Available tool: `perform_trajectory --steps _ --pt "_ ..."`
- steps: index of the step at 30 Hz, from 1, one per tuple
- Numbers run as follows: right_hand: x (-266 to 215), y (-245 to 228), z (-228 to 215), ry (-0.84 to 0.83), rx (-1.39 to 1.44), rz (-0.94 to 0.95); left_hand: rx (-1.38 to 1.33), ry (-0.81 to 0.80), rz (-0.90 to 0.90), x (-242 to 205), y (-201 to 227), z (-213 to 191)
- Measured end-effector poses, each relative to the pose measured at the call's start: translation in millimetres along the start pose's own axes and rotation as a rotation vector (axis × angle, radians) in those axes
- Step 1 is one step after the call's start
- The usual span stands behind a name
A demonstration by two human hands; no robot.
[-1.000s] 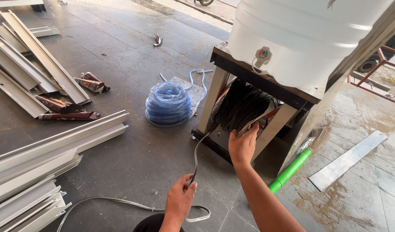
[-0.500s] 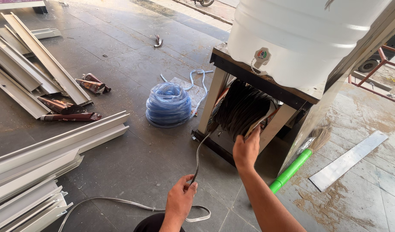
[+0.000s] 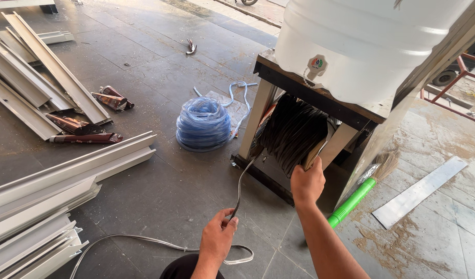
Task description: The person inserts a thin wire into the channel of a white aluminum profile, using a blue tool to guide it. They repeat this process for several profiles, then move to a nearby stand to organize a bundle of black wires.
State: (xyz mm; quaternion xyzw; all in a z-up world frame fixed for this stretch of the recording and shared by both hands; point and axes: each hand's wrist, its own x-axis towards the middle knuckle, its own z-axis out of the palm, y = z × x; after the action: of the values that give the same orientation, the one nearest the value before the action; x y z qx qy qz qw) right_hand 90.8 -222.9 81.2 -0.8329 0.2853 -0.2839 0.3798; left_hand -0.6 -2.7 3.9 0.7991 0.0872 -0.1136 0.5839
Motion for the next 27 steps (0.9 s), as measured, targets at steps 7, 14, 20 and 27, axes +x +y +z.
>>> perform_trajectory --steps 7,14,20,27 --pt "-18.7 18.0 13.8 0.154 0.138 -0.361 -0.022 0.031 0.020 -0.1 -1.3 -1.3" --pt "-76.8 72.4 52.4 -0.173 0.297 -0.258 -0.072 0.058 0.073 -5.2 4.7 -5.6" --pt "-23.8 92.7 125.7 -0.493 0.814 0.619 -0.165 0.062 0.175 -5.8 -2.1 -3.3" --pt "36.5 119.4 179.9 -0.412 0.999 0.781 -0.626 0.077 0.246 19.6 -39.3 -12.1"
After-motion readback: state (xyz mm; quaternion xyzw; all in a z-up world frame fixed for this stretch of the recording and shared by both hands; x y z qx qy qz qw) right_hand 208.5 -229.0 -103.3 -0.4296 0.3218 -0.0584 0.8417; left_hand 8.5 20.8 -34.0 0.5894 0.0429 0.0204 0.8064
